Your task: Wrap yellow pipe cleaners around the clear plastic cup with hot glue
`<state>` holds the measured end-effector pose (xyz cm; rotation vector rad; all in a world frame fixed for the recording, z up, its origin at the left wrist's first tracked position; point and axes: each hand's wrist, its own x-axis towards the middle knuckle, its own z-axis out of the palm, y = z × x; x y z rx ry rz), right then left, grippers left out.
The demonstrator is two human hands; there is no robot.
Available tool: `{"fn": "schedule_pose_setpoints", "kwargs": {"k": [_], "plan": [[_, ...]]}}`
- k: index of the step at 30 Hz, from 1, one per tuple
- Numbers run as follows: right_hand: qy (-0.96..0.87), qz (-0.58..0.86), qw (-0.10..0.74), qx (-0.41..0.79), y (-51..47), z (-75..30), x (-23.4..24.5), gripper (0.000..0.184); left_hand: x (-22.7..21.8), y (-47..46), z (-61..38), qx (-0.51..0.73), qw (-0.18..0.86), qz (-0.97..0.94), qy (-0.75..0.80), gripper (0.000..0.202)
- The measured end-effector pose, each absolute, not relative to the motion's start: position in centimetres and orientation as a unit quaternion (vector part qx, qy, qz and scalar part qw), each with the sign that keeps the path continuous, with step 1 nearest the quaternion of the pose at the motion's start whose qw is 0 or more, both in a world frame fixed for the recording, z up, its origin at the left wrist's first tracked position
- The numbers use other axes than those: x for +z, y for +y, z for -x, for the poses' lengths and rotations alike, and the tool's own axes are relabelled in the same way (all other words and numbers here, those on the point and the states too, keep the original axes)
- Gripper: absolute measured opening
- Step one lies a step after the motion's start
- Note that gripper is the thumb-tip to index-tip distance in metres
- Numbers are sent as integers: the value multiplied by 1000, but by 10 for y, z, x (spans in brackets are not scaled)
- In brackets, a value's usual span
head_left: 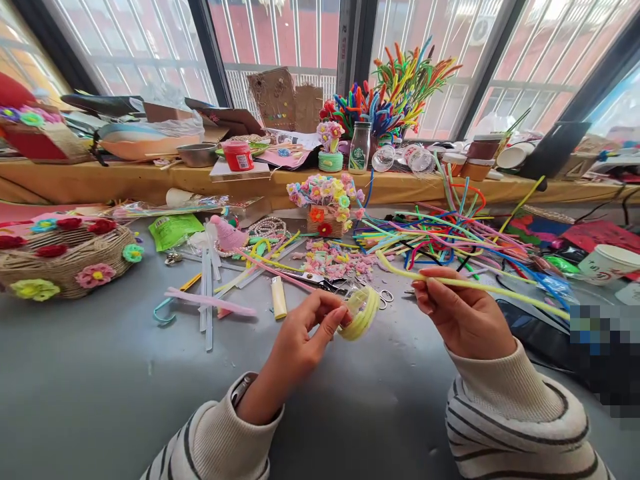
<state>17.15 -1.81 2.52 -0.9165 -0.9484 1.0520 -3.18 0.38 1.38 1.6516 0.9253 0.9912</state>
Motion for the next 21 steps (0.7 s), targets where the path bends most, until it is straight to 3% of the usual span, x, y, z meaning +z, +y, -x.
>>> {"fn": "schedule_pose_setpoints", "kwargs": {"k": [8,21], "plan": [[-442,379,665,468,-16,-174,23,11,13,-2,26,434,588,-576,366,19],[-425,375,684,459,-18,-167,28,15,10,0,25,408,634,-536,380,13]]}}
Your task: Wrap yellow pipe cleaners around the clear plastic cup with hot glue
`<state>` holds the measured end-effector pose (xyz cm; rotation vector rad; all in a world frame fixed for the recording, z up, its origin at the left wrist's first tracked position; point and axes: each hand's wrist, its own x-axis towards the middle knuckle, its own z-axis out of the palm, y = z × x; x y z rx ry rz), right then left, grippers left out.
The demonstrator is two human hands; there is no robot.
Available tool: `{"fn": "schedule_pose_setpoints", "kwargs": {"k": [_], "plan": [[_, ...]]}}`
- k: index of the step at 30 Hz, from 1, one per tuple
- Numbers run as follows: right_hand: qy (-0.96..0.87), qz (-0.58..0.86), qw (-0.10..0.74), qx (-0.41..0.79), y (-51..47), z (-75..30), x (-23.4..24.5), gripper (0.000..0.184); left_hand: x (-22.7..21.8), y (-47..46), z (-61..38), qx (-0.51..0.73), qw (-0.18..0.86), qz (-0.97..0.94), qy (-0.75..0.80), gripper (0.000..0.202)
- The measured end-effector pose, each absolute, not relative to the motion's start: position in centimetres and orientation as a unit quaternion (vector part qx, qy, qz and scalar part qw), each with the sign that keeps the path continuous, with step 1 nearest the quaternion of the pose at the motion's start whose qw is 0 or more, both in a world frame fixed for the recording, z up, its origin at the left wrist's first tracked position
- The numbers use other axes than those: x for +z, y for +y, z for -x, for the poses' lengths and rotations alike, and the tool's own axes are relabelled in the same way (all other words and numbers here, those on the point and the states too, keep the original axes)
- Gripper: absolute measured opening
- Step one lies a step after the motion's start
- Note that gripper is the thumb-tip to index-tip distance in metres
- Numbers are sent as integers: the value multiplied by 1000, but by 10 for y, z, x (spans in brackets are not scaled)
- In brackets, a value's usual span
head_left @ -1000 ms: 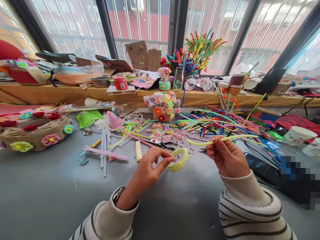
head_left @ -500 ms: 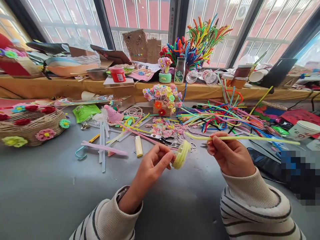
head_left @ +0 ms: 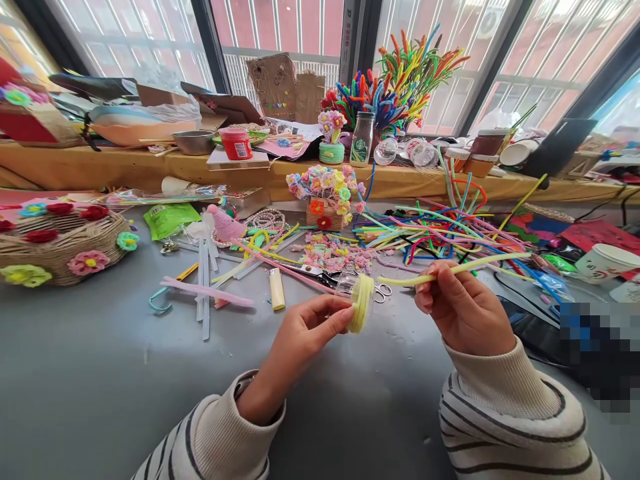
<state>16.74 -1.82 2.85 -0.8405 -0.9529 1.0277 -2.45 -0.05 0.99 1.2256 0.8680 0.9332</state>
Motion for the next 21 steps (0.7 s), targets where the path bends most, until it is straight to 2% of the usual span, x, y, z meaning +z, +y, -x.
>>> {"fn": "schedule_pose_setpoints", "kwargs": {"k": [4,21], "plan": [[-425,367,664,494,-22,-165,30,11,13,-3,25,385,635,-540,395,15],[-424,379,647,507,-24,-163,36,13,14,-4,23,369,632,-567,378,18]]}}
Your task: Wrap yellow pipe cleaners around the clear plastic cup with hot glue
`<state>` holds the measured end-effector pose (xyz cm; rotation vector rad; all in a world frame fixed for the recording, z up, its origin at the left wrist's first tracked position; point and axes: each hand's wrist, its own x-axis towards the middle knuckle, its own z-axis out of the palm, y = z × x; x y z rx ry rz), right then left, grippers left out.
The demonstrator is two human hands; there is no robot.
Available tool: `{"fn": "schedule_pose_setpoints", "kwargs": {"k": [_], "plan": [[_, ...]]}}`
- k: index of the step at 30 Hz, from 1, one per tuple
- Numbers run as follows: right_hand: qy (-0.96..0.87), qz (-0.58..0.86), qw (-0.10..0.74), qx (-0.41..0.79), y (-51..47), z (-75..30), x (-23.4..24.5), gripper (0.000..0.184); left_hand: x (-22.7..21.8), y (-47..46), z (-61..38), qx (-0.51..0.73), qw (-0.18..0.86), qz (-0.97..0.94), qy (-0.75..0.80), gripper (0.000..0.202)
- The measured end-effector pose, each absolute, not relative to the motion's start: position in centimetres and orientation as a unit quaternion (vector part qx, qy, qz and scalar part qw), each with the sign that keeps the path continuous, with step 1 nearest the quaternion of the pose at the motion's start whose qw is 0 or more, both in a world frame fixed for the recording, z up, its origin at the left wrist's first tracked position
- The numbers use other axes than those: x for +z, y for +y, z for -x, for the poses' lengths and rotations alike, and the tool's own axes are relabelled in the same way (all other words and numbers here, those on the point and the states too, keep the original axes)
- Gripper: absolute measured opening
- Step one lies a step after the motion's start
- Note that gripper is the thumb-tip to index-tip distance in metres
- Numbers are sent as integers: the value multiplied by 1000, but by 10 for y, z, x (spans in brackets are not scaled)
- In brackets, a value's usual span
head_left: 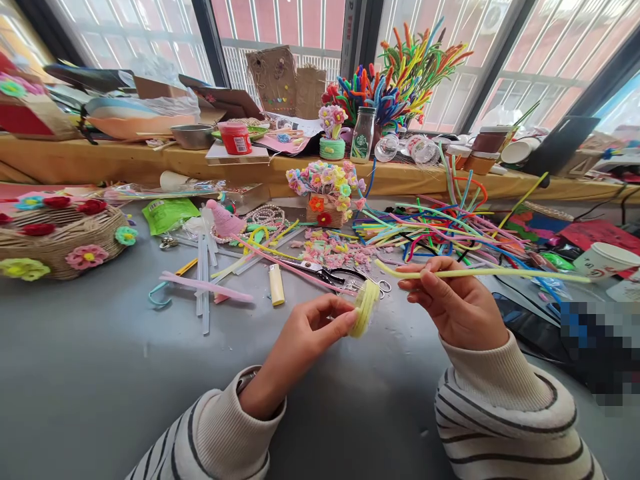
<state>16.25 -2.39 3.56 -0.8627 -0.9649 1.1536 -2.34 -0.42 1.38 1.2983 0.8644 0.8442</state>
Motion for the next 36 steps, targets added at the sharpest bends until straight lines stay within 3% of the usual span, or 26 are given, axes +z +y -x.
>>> {"fn": "schedule_pose_setpoints", "kwargs": {"k": [36], "plan": [[-432,398,597,546,-18,-152,21,22,15,-10,22,326,593,-645,356,19]]}}
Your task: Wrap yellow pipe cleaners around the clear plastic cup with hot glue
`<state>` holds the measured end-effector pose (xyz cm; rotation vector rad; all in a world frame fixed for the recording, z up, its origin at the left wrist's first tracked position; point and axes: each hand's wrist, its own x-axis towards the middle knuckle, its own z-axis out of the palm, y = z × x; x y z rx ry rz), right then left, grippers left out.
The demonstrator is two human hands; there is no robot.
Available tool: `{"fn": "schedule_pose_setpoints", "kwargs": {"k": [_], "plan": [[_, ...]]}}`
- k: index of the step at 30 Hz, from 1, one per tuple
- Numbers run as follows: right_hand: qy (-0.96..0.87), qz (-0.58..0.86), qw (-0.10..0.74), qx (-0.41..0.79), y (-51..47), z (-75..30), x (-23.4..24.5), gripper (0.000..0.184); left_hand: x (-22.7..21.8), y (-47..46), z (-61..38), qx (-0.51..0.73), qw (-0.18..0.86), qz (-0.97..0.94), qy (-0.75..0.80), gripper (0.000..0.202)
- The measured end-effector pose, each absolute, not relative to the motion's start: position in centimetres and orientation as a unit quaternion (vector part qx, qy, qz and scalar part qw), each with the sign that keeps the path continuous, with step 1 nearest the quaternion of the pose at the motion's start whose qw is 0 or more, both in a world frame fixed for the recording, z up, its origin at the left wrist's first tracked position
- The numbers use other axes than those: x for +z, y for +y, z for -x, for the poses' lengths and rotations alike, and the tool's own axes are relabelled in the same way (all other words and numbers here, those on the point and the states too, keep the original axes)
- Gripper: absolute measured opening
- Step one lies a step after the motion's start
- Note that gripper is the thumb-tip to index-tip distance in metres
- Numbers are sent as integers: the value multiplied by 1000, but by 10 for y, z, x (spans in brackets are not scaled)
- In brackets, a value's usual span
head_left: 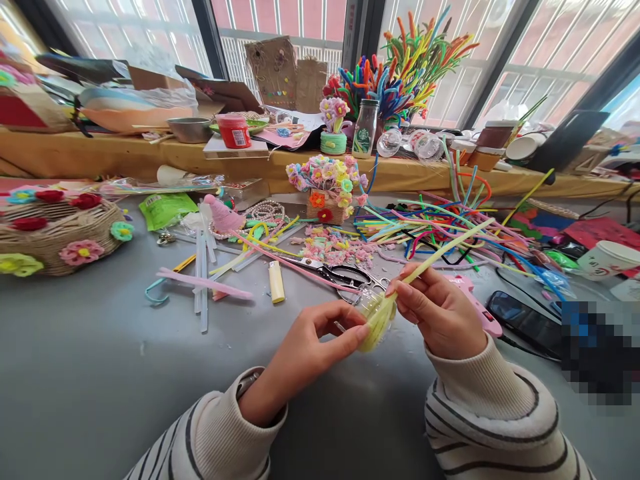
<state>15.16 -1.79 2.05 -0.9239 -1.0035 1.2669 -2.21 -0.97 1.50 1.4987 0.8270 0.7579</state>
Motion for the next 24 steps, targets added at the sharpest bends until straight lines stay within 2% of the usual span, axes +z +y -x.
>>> {"fn": "schedule_pose_setpoints", "kwargs": {"k": [13,24], "plan": [[-422,411,599,542,-24,-144,23,21,15,-10,23,334,597,-620,385,23],[-453,436,609,484,-26,-141,26,16,15,-9,26,345,560,-649,382,22]]}}
